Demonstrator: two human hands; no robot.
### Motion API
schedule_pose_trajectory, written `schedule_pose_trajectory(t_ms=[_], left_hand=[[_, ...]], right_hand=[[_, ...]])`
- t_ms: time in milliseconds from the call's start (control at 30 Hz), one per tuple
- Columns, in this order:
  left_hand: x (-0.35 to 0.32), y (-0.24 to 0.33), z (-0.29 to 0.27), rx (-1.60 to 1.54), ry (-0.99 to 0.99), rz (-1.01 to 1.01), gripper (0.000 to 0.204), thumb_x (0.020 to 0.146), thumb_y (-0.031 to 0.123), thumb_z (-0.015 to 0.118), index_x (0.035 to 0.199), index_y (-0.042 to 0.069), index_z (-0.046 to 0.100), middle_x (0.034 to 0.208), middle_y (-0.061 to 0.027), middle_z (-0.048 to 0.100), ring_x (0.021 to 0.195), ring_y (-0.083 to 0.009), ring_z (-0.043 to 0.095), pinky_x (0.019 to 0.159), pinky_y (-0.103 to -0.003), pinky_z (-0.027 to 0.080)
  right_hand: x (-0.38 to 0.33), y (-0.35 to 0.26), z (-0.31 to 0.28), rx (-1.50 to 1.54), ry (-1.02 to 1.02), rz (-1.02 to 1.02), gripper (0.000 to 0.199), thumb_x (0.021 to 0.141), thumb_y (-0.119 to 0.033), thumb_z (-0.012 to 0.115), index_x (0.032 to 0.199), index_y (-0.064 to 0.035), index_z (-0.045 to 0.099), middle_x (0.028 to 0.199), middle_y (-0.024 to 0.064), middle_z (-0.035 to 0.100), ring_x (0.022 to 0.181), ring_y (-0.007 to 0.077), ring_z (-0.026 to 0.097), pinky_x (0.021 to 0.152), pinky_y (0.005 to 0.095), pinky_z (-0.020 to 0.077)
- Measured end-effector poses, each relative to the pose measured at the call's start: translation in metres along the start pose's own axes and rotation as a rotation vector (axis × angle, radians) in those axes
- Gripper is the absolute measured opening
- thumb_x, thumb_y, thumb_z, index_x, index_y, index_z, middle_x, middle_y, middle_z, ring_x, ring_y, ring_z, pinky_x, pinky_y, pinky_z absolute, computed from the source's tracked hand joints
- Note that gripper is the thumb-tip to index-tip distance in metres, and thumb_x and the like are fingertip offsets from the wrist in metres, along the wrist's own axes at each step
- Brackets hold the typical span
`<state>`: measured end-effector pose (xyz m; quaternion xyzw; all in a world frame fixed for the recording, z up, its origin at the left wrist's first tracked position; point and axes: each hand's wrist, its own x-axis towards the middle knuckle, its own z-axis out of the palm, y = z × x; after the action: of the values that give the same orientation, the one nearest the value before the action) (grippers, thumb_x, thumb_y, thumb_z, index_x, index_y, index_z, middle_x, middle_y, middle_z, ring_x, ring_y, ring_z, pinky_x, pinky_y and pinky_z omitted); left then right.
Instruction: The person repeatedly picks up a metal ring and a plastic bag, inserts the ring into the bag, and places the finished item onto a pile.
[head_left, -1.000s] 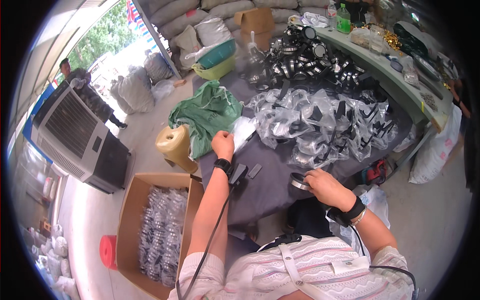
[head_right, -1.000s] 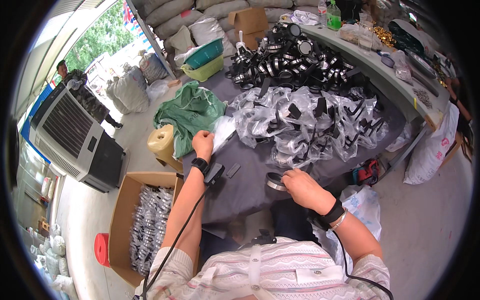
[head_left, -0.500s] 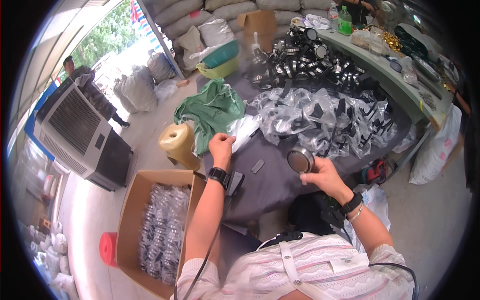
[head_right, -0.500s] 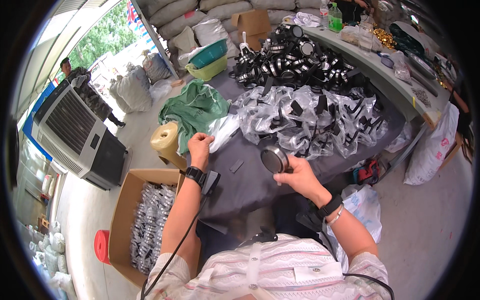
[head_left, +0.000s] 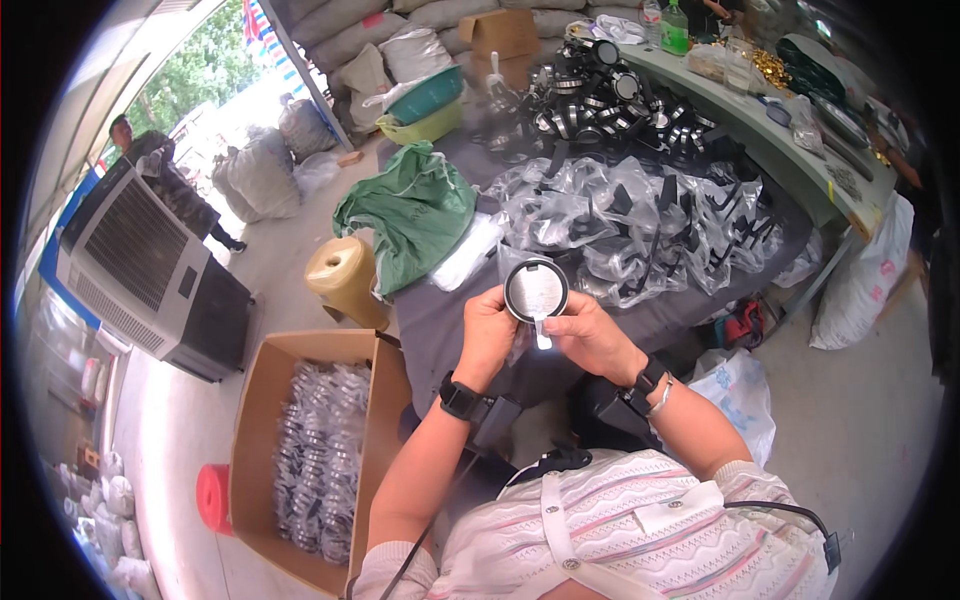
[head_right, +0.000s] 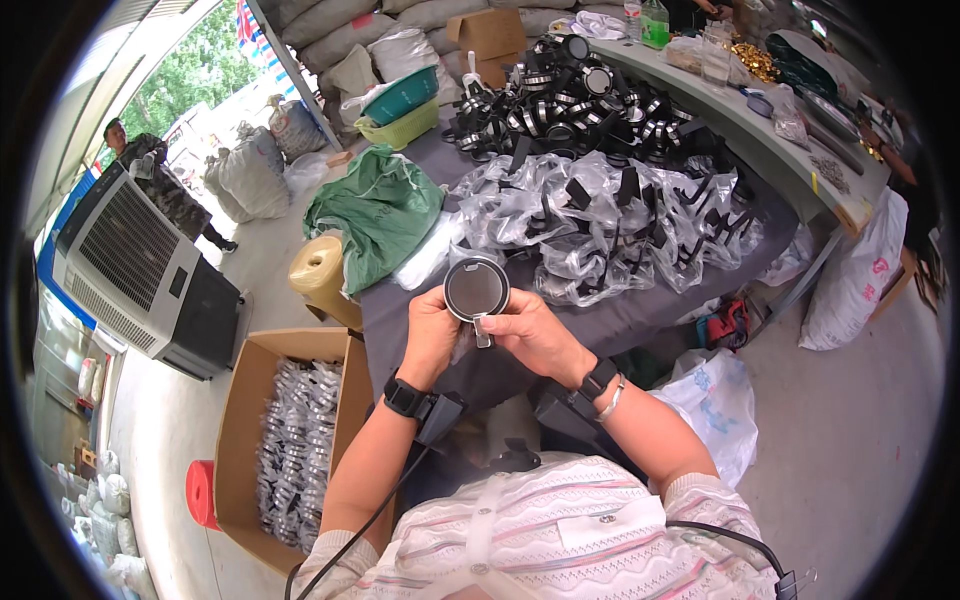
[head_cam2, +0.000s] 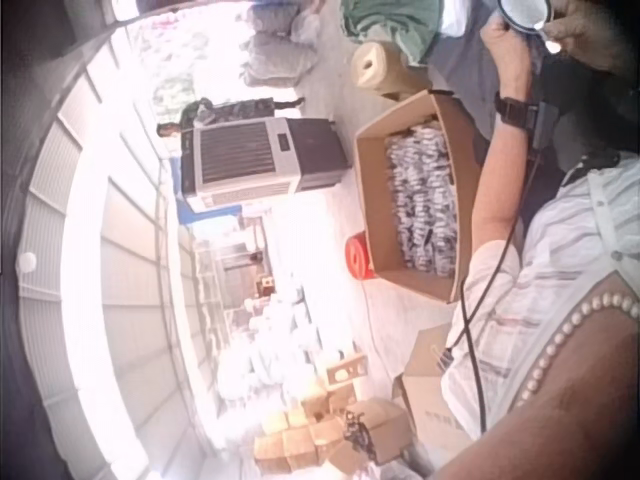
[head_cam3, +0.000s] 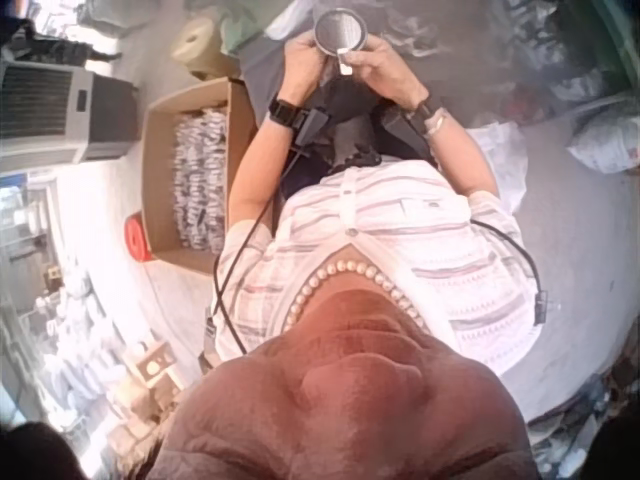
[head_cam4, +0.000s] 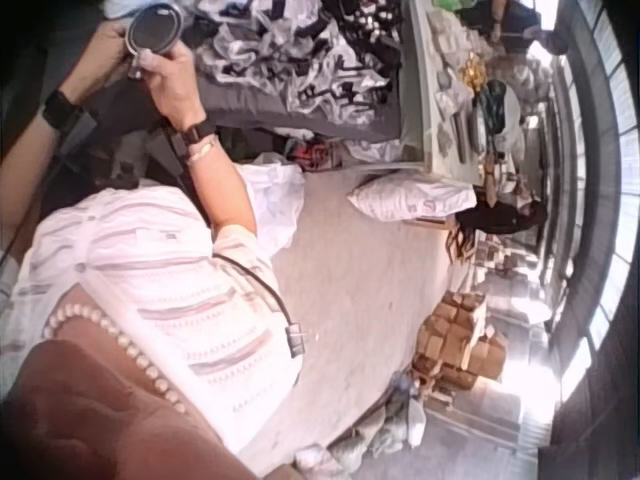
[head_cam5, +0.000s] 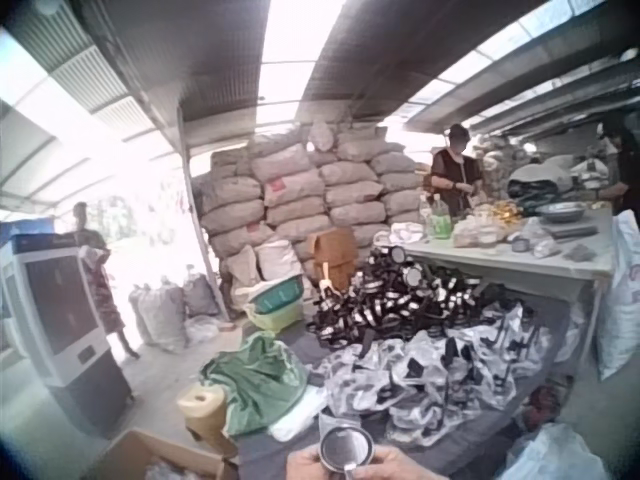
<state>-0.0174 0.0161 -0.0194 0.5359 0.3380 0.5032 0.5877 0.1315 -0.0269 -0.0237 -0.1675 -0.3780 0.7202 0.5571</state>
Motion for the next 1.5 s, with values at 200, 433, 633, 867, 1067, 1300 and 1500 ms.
schedule_pose_trajectory(t_ms=[200, 433, 633, 867, 1067, 1300, 1500], left_hand=[[-0.001, 0.014, 0.007, -0.093, 0.054, -0.035, 0.008, 0.089, 0.006, 0.054, 0.086, 0.001, 0.061, 0.063, 0.0019, 0.056, 0.050, -0.0034, 0.047, 0.045, -0.018, 0.037], [-0.014, 0.024, 0.033, 0.242, -0.173, 0.155, 0.007, 0.087, 0.006, 0.057, 0.083, 0.001, 0.060, 0.060, 0.0027, 0.054, 0.049, -0.0043, 0.046, 0.045, -0.020, 0.036], [-0.035, 0.022, 0.036, 0.327, -0.660, -0.026, 0.006, 0.083, 0.005, 0.060, 0.081, 0.001, 0.064, 0.059, -0.0003, 0.056, 0.055, -0.0059, 0.053, 0.051, -0.021, 0.042], [0.008, -0.018, -0.002, 0.300, -0.060, 0.021, 0.008, 0.084, 0.006, 0.059, 0.081, 0.000, 0.064, 0.063, 0.0045, 0.055, 0.057, -0.0029, 0.047, 0.052, -0.019, 0.038], [0.016, -0.052, -0.010, 0.465, 0.106, 0.147, 0.012, 0.082, 0.010, 0.063, 0.079, -0.002, 0.063, 0.062, 0.0039, 0.056, 0.055, -0.0040, 0.047, 0.052, -0.022, 0.040], [0.011, -0.044, -0.004, 0.673, 0.072, 0.214, 0.007, 0.080, 0.006, 0.062, 0.077, 0.000, 0.063, 0.058, -0.0065, 0.057, 0.051, -0.0100, 0.052, 0.051, -0.024, 0.041], [0.015, -0.045, -0.004, 0.734, 0.064, 0.259, 0.002, 0.077, 0.003, 0.062, 0.076, 0.002, 0.063, 0.062, -0.0094, 0.059, 0.053, -0.0173, 0.057, 0.052, -0.027, 0.043]], right_hand=[[-0.014, -0.012, -0.005, -0.169, 0.130, -0.083, 0.024, 0.077, -0.004, 0.068, 0.100, -0.0019, 0.062, 0.089, 0.0019, 0.064, 0.082, 0.0103, 0.058, 0.076, 0.0270, 0.0460], [-0.021, -0.025, -0.013, -0.693, 0.308, -0.053, 0.042, 0.067, 0.003, 0.071, 0.100, -0.0002, 0.046, 0.090, 0.0060, 0.057, 0.079, 0.0112, 0.057, 0.064, 0.0261, 0.0495], [-0.029, -0.040, -0.019, -0.282, 0.178, -0.015, 0.031, 0.077, -0.002, 0.068, 0.106, -0.0002, 0.058, 0.096, 0.0031, 0.062, 0.083, 0.0091, 0.058, 0.072, 0.0234, 0.0480], [-0.021, -0.174, -0.025, -0.861, 0.482, -0.672, 0.020, 0.077, -0.002, 0.065, 0.097, -0.0005, 0.061, 0.090, 0.0019, 0.064, 0.078, 0.0081, 0.059, 0.069, 0.0243, 0.0489], [0.037, -0.268, -0.110, -2.166, 0.639, -0.682, 0.018, 0.073, -0.004, 0.059, 0.090, 0.0014, 0.060, 0.079, 0.0158, 0.062, 0.073, 0.0298, 0.062, 0.069, 0.0390, 0.0481], [0.095, -0.256, -0.161, -2.284, 0.124, 0.759, 0.027, 0.072, -0.005, 0.051, 0.093, 0.0034, 0.065, 0.095, 0.0216, 0.065, 0.085, 0.0370, 0.064, 0.067, 0.0444, 0.0504], [0.142, -0.280, -0.173, -2.360, 0.074, 0.727, 0.026, 0.069, -0.005, 0.054, 0.090, 0.0042, 0.065, 0.089, 0.0181, 0.066, 0.075, 0.0326, 0.064, 0.063, 0.0417, 0.0501]])
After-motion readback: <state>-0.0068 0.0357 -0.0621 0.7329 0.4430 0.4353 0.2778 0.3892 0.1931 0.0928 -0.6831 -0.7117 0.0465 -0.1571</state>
